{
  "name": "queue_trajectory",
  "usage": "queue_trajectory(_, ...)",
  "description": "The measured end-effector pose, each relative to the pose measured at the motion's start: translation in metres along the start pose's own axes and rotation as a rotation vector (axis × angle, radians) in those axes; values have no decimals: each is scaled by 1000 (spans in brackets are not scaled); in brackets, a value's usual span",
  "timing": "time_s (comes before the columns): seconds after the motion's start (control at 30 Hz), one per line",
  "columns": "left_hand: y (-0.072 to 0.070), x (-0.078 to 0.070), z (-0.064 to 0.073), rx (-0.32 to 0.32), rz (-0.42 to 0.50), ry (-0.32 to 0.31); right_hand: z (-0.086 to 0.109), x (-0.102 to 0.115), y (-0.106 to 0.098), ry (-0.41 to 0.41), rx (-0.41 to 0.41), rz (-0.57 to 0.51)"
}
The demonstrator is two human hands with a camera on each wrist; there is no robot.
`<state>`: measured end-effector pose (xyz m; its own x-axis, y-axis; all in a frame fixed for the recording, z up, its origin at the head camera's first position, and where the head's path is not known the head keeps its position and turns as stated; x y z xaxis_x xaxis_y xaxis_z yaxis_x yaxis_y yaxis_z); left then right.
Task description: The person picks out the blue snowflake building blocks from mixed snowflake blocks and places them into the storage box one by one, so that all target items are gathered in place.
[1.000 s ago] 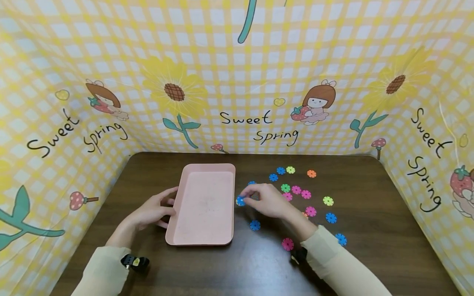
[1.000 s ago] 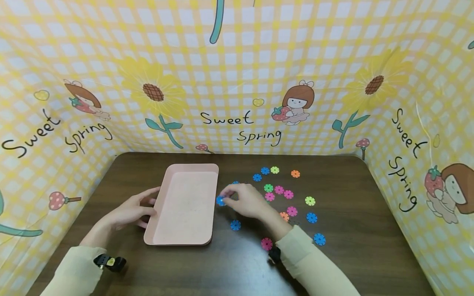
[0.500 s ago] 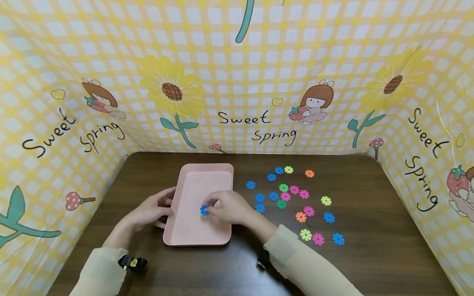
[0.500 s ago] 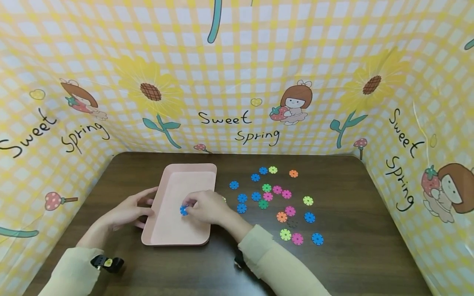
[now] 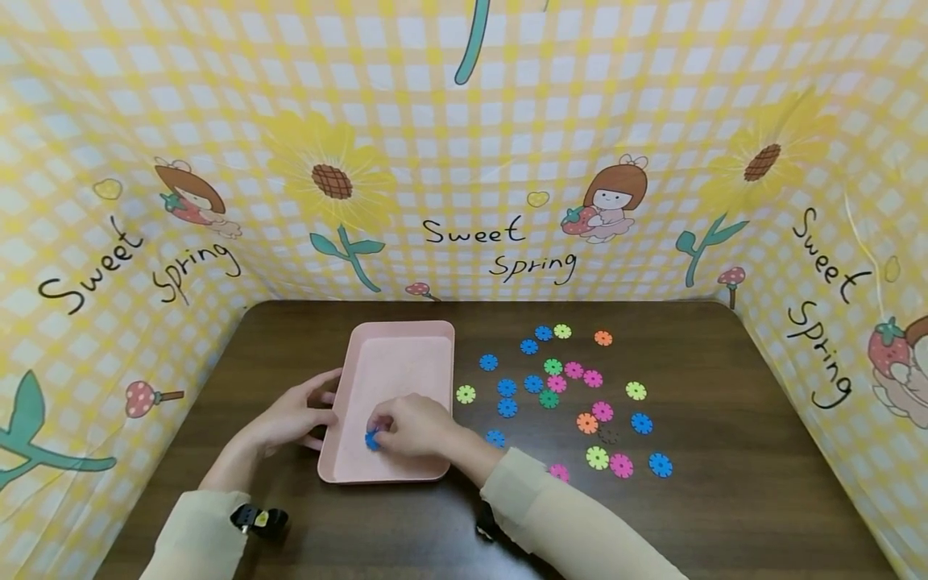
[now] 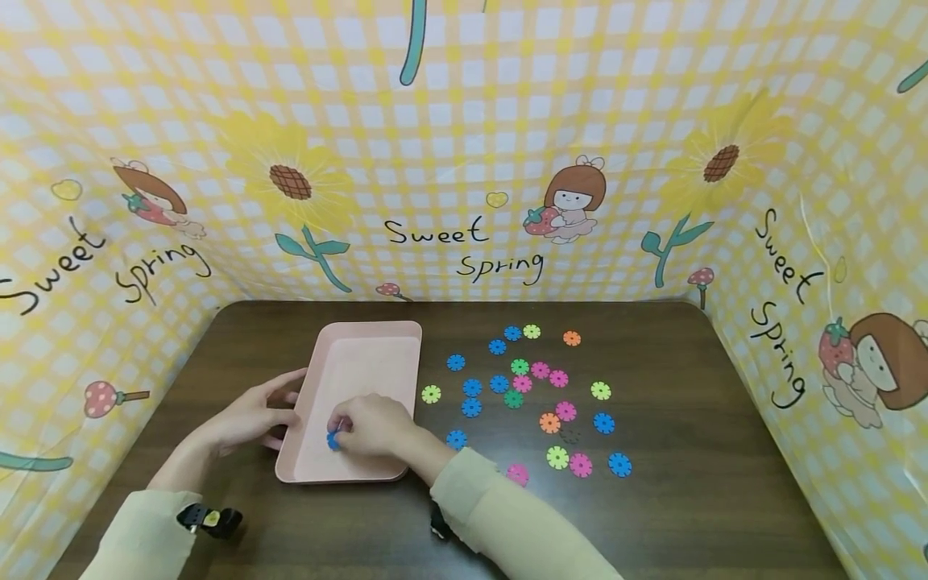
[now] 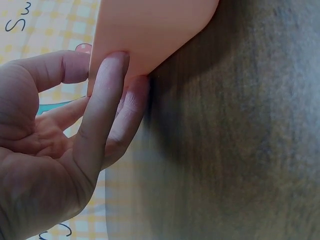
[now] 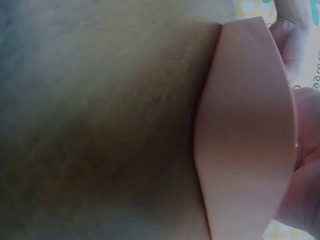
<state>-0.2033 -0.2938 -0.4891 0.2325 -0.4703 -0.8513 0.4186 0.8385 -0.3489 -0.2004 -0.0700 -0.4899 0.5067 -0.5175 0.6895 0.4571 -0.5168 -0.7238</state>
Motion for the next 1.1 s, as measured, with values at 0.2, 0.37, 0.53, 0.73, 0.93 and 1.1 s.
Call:
queue_trajectory(0.2, 0, 0, -1, -5, -9, -8, 1, -3, 5, 24, 19, 75)
queue_trajectory(0.37, 0, 1, -2, -9, -13, -6, 4, -2, -1, 20, 20, 149)
queue_trajectory(0.53, 0, 1, -2, -16, -20, -8, 8, 1, -11, 5, 9, 169)
queue_trajectory(0.73, -1, 0, -3, -26, -24, -27, 15, -2, -26, 2, -9, 121)
queue_trajectory(0.93, -1, 0, -2, -26, -27, -30, 30, -8, -47, 32, -50, 54)
queue_trajectory(1.1, -1, -1, -1, -22, -23, -27, 47, -19, -63, 57, -90, -18)
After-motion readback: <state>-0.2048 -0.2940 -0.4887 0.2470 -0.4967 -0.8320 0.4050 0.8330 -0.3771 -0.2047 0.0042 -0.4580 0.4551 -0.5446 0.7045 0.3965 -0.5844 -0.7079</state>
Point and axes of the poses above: each hand's wrist, its own z-axis away from the middle knuckle, its own y-axis out of the palm, x = y × z, the point moved 3 cm from there along -z, towards the middle knuckle, and after that the axes turned 5 degrees about -z, right-handed, at the moved point
